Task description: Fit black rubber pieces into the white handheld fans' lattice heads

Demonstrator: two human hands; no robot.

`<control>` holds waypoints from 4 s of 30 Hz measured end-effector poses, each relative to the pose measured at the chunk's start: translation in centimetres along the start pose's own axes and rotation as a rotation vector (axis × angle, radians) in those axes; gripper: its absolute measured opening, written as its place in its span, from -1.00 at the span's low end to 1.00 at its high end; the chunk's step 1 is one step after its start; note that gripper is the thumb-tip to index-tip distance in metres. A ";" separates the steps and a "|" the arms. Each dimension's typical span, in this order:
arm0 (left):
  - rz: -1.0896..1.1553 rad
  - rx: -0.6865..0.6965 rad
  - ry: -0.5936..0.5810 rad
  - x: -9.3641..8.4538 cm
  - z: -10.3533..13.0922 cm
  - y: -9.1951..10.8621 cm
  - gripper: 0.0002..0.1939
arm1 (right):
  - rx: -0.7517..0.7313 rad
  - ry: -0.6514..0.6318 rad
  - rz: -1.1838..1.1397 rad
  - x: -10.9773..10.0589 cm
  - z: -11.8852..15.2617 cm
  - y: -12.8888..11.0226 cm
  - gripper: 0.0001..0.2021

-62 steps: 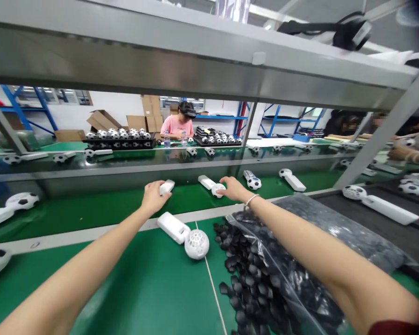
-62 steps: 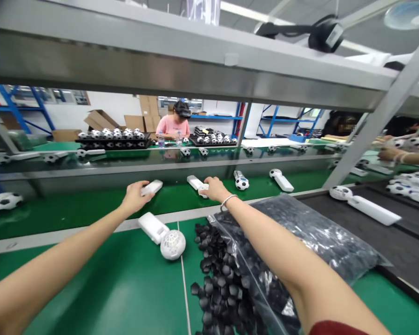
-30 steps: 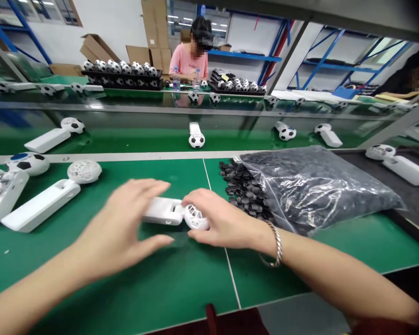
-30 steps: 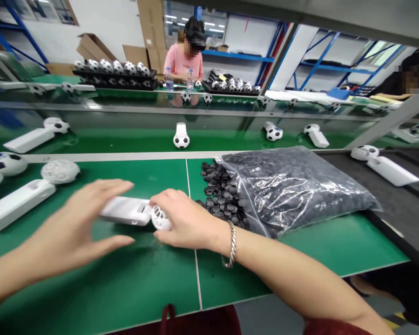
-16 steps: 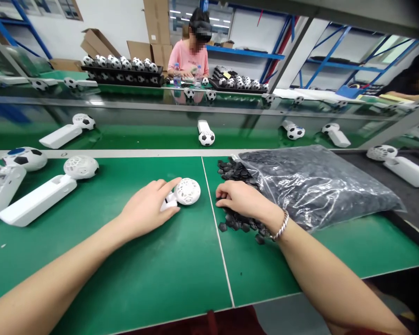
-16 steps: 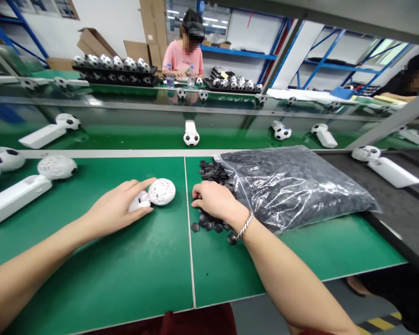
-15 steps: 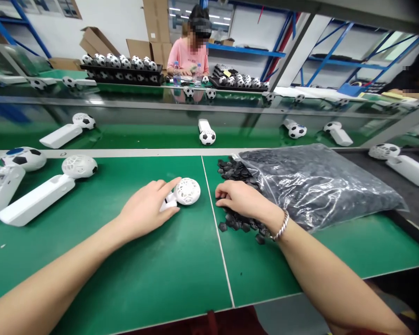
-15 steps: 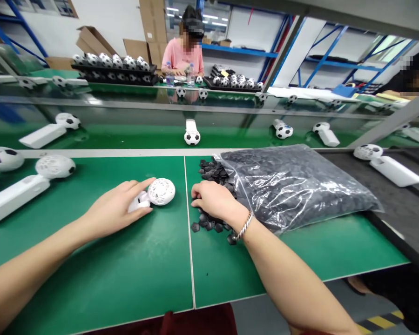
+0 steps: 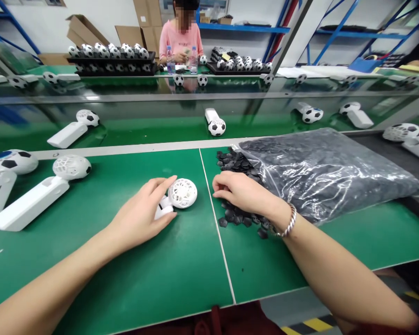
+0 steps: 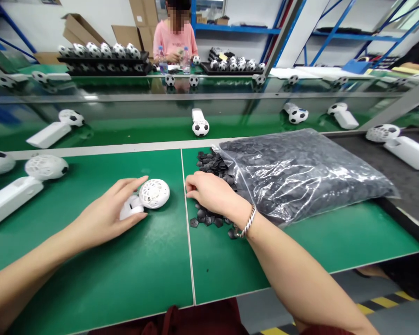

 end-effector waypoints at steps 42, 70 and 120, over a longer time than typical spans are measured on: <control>0.291 0.047 0.039 0.2 -2.4 1.4 -0.41 | -0.145 0.210 -0.463 2.6 0.4 -3.3 -0.62; -0.004 0.160 -0.009 0.3 -2.4 1.7 -0.34 | -0.417 0.135 -0.269 -0.3 1.4 -4.9 -0.85; 0.250 0.207 -0.220 1.0 -1.7 2.2 -0.38 | -0.357 -0.033 -0.414 0.2 1.3 -4.7 -0.85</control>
Point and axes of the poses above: each hand's wrist, its own z-axis away from the middle knuckle, its own x-axis out of the palm, y = z × x, the point moved 9 cm from there along -z, towards the middle knuckle, and after that the axes turned 2 degrees about x, right-handed, at the moved point
